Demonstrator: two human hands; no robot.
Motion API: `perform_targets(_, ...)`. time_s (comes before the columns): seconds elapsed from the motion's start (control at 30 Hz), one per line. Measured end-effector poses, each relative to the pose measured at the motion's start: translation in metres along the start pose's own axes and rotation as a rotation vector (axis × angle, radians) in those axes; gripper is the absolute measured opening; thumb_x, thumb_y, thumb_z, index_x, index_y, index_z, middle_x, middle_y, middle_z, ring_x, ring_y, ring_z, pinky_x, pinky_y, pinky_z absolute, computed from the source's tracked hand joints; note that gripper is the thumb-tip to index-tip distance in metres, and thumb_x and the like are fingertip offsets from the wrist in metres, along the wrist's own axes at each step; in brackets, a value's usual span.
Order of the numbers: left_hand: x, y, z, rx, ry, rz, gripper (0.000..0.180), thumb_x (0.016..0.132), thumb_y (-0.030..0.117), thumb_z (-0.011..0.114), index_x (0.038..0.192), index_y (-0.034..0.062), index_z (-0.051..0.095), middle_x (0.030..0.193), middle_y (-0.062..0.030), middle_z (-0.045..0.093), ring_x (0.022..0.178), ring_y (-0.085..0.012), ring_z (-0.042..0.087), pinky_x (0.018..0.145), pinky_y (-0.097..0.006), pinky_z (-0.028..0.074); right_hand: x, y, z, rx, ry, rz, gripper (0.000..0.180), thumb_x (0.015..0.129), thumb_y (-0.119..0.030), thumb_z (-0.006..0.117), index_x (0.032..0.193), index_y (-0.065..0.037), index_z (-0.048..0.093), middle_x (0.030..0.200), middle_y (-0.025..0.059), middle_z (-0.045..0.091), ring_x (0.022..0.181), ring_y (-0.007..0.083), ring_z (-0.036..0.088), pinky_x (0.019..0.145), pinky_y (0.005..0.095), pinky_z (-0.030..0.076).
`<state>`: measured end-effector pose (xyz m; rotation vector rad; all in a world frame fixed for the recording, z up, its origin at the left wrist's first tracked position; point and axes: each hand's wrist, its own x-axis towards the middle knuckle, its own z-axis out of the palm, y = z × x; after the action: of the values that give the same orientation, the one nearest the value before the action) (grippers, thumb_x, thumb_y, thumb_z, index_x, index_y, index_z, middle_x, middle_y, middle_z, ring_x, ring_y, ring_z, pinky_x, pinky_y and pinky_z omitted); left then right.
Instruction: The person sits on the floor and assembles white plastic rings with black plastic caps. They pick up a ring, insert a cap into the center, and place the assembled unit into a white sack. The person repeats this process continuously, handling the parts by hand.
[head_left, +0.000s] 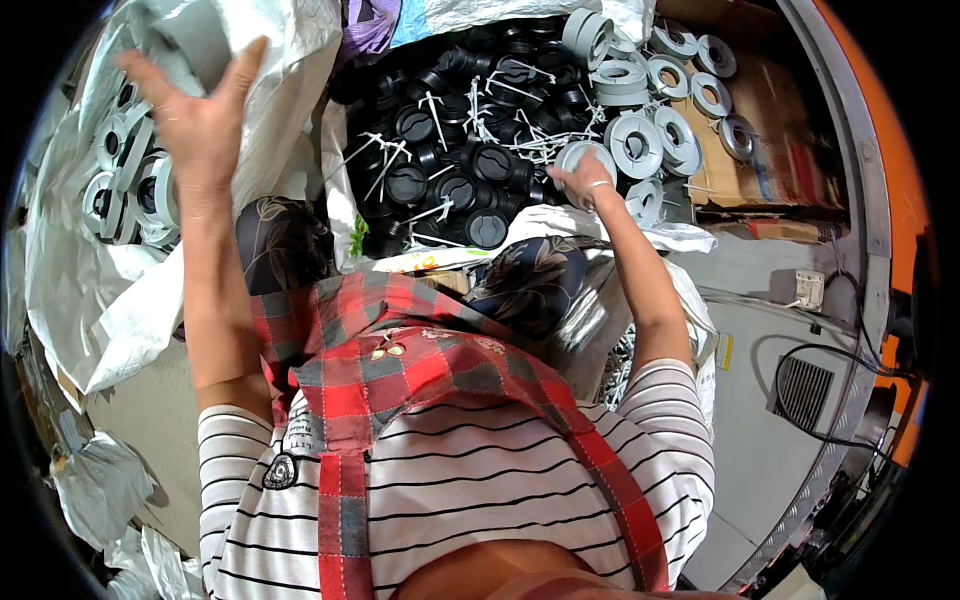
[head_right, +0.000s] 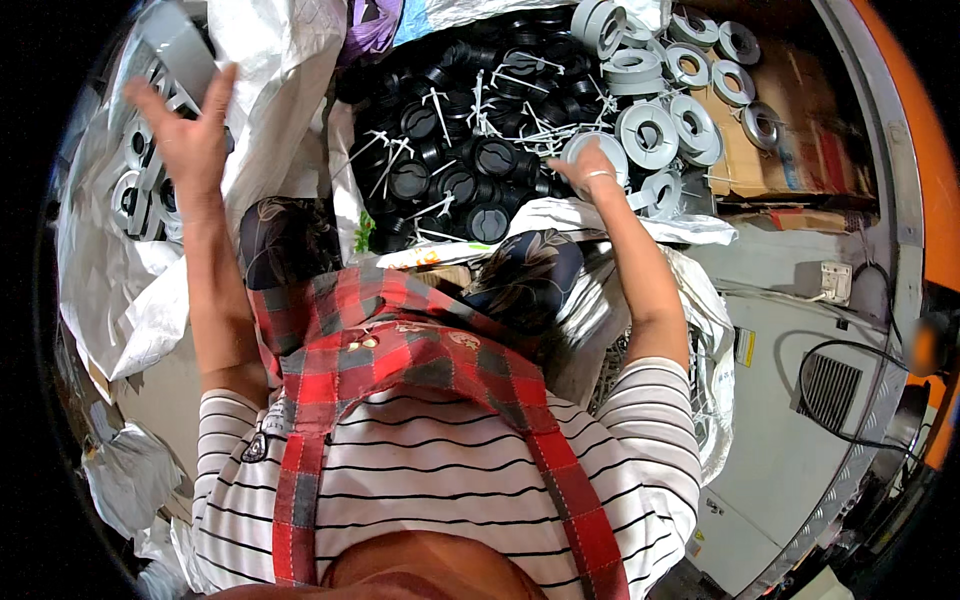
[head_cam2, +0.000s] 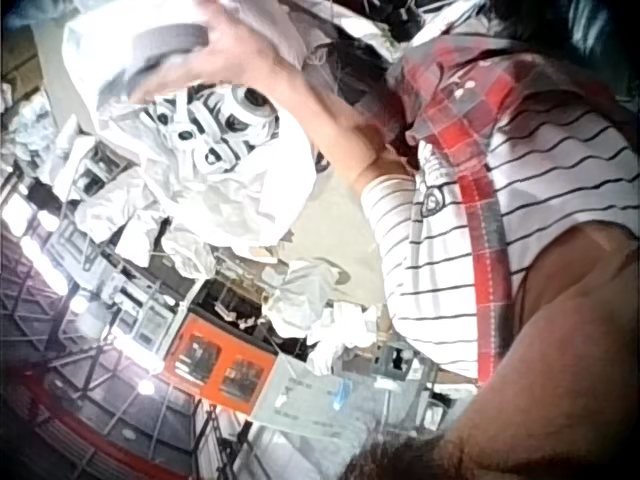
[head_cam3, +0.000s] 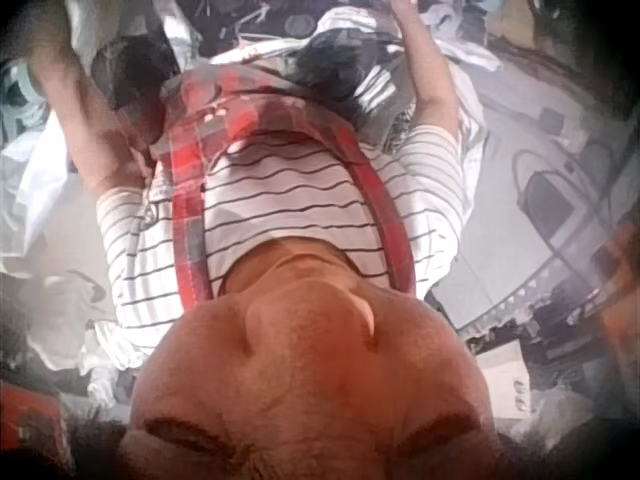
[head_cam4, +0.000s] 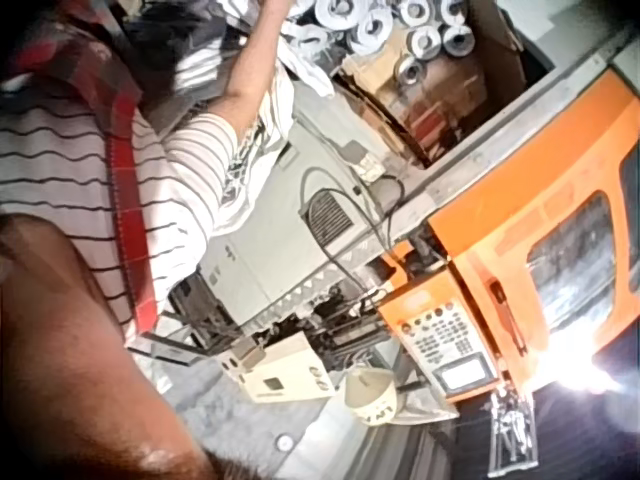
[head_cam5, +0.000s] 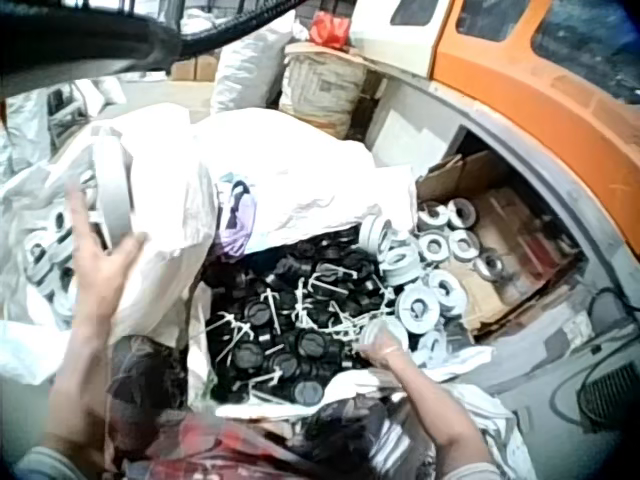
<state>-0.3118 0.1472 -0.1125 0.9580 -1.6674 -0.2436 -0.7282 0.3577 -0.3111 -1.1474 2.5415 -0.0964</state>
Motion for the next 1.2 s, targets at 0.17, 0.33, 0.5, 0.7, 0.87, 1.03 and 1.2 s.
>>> perform_targets(0.17, -0.024, -0.003, 0.021, -0.25, -0.266, -0.196, 0.078, 0.074, 0.043, 0.072, 0.134, 0.0025, 0.041, 0.131, -0.0211, 0.047, 0.123, -0.0284, 0.043, 0.104, -0.037, 0.031, 0.016, 0.015, 0.046, 0.037, 0.033, 0.034, 0.042, 0.072, -0.019, 0.064, 0.104, 0.005, 0.051, 0.108, 0.03, 0.055, 0.102, 0.0422, 0.053, 0.088, 0.0434, 0.044)
perform_targets(0.33, -0.107, -0.014, 0.085, -0.6, -0.62, -0.748, 0.063, 0.078, 0.025, 0.072, 0.126, -0.0066, 0.046, 0.125, -0.0197, 0.052, 0.116, -0.0231, 0.05, 0.097, -0.032, 0.04, -0.016, -0.08, -0.031, 0.697, 0.306, -0.462, 0.037, 0.084, -0.019, 0.041, 0.103, 0.008, 0.057, 0.09, 0.0201, 0.063, 0.08, 0.0332, 0.061, 0.074, 0.0393, 0.048)
perform_targets(0.5, -0.115, 0.008, 0.105, -1.183, -0.775, -1.493, 0.034, 0.085, 0.012, 0.057, 0.113, -0.0068, 0.051, 0.096, -0.0147, 0.063, 0.083, -0.0205, 0.065, 0.073, -0.033, 0.055, -0.01, -0.13, -0.036, 0.905, -0.064, -0.447, 0.035, 0.088, -0.024, 0.048, 0.097, 0.008, 0.06, 0.086, 0.0177, 0.065, 0.077, 0.0251, 0.065, 0.073, 0.0319, 0.052)
perform_targets(0.7, -0.116, -0.031, 0.102, -0.902, -0.689, -1.28, 0.028, 0.08, 0.006, 0.058, 0.106, -0.0038, 0.054, 0.095, -0.0106, 0.063, 0.083, -0.0184, 0.063, 0.078, -0.033, 0.052, 0.019, -0.126, 0.038, -0.253, -0.292, -0.268, 0.08, 0.063, -0.042, 0.077, 0.12, 0.005, 0.046, 0.118, 0.0221, 0.053, 0.11, 0.0345, 0.053, 0.093, 0.0393, 0.045)
perform_targets(0.87, -0.127, -0.035, 0.1, -0.893, -0.738, -1.188, 0.029, 0.08, 0.009, 0.061, 0.106, -0.0034, 0.056, 0.096, -0.0088, 0.063, 0.087, -0.0186, 0.062, 0.082, -0.034, 0.049, 0.004, -0.143, 0.005, 0.147, -0.008, -0.495, 0.082, 0.061, -0.033, 0.078, 0.125, 0.003, 0.043, 0.117, 0.0225, 0.051, 0.11, 0.0357, 0.05, 0.095, 0.0377, 0.042)
perform_targets(1.03, -0.122, 0.006, 0.092, -1.317, -0.86, -1.288, 0.034, 0.088, 0.013, 0.056, 0.117, -0.0031, 0.05, 0.109, -0.0102, 0.059, 0.096, -0.0179, 0.059, 0.088, -0.036, 0.047, -0.056, -0.177, -0.054, 0.336, 0.007, -0.792, 0.083, 0.059, -0.03, 0.08, 0.129, -0.005, 0.044, 0.106, 0.0177, 0.05, 0.097, 0.0332, 0.053, 0.088, 0.0349, 0.045)
perform_targets(1.2, -0.117, 0.013, 0.071, -1.31, -0.986, -1.23, 0.032, 0.087, 0.011, 0.056, 0.114, -0.0037, 0.051, 0.102, -0.0093, 0.061, 0.087, -0.0177, 0.062, 0.077, -0.035, 0.053, -0.075, -0.176, -0.071, 0.236, 0.064, -1.099, 0.074, 0.055, -0.016, 0.08, 0.118, -0.002, 0.045, 0.109, 0.0179, 0.05, 0.101, 0.0352, 0.049, 0.089, 0.0375, 0.043)
